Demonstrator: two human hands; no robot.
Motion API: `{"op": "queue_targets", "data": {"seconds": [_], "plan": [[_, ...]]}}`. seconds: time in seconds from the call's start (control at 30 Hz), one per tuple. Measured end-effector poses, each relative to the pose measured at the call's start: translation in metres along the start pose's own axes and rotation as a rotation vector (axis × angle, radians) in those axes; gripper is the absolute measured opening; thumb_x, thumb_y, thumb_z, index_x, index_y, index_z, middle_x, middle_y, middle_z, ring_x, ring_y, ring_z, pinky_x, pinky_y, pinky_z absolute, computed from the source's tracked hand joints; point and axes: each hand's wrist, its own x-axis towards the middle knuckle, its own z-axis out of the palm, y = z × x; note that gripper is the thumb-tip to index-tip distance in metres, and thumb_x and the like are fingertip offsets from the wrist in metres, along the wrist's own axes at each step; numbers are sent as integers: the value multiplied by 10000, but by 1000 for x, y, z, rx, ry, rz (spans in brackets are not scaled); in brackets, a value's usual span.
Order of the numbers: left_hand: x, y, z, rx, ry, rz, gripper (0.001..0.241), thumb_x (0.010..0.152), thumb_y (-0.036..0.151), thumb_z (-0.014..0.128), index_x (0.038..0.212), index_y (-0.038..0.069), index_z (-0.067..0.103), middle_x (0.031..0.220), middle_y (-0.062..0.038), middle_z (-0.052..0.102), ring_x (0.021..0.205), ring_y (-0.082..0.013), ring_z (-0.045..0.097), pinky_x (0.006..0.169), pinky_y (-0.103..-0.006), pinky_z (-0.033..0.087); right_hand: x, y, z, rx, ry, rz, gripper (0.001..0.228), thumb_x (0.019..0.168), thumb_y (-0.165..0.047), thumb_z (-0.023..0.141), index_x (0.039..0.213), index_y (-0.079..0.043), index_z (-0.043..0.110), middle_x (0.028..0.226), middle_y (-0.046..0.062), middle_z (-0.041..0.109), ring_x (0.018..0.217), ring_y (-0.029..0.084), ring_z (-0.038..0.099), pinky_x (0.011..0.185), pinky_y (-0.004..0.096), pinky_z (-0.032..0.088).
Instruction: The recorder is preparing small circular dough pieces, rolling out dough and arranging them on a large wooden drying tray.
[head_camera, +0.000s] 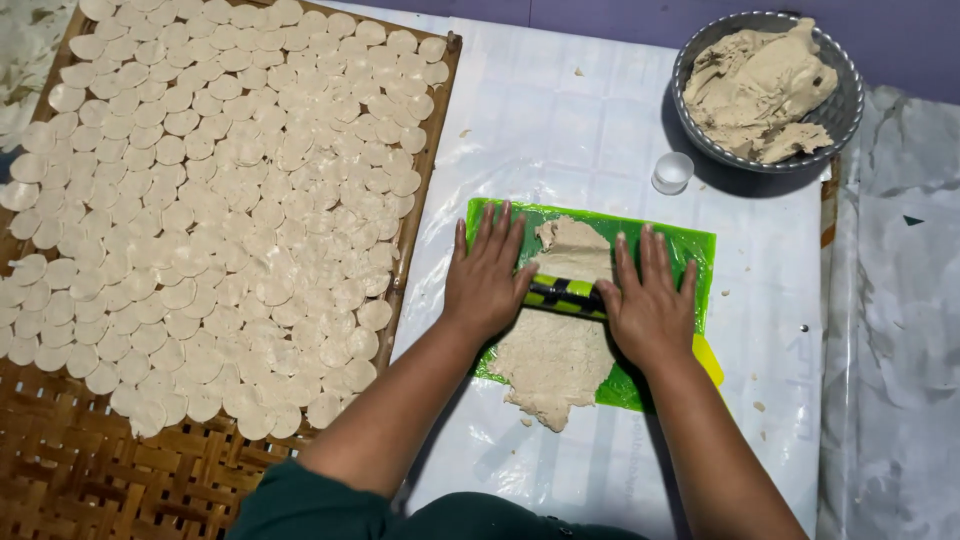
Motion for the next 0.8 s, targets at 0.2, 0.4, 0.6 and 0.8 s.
{"op": "queue_targets", "data": {"seconds": [0.2, 0.4, 0.6, 0.8], "plan": [[-53, 23, -48, -270, -215, -16, 608, 824, 419, 763, 1331, 141, 576, 1321, -53, 621, 1350, -251, 490, 1233, -665, 28, 28, 11, -1, 335, -2, 80, 514, 973, -425, 567, 1392, -134, 630, 1408, 142, 589, 1342, 334, 523, 1138, 515, 394], [-71, 29, -43, -273, 79, 104, 588, 764, 300, 852, 1265, 116, 605, 1198, -58, 658, 1240, -261, 573, 1227, -655, 123, 92, -10, 13, 409, -63, 131, 364, 997, -418, 582, 1141, -134, 759, 1224, 151, 645, 1209, 350, 590, 1046, 467, 440], [-83, 18, -50, -262, 63, 87, 571, 763, 287, 848, 1252, 114, 610, 1196, -54, 664, 1227, -253, 582, 1217, -681, 88, 75, -19, 13, 614, -13, 115, 401, 1063, -425, 542, 1074, -55, 700, 994, 184, 731, 984, 392, 684, 835, 451, 523], [-92, 11, -55, -311, 69, 55, 572, 756, 266, 852, 1251, 104, 617, 1193, -60, 671, 1216, -258, 590, 1213, -692, 81, 9, -19, -59, 611, -149, 145, 446, 1047, -413, 497, 933, -42, 715, 841, 120, 758, 820, 325, 761, 802, 435, 571]]}}
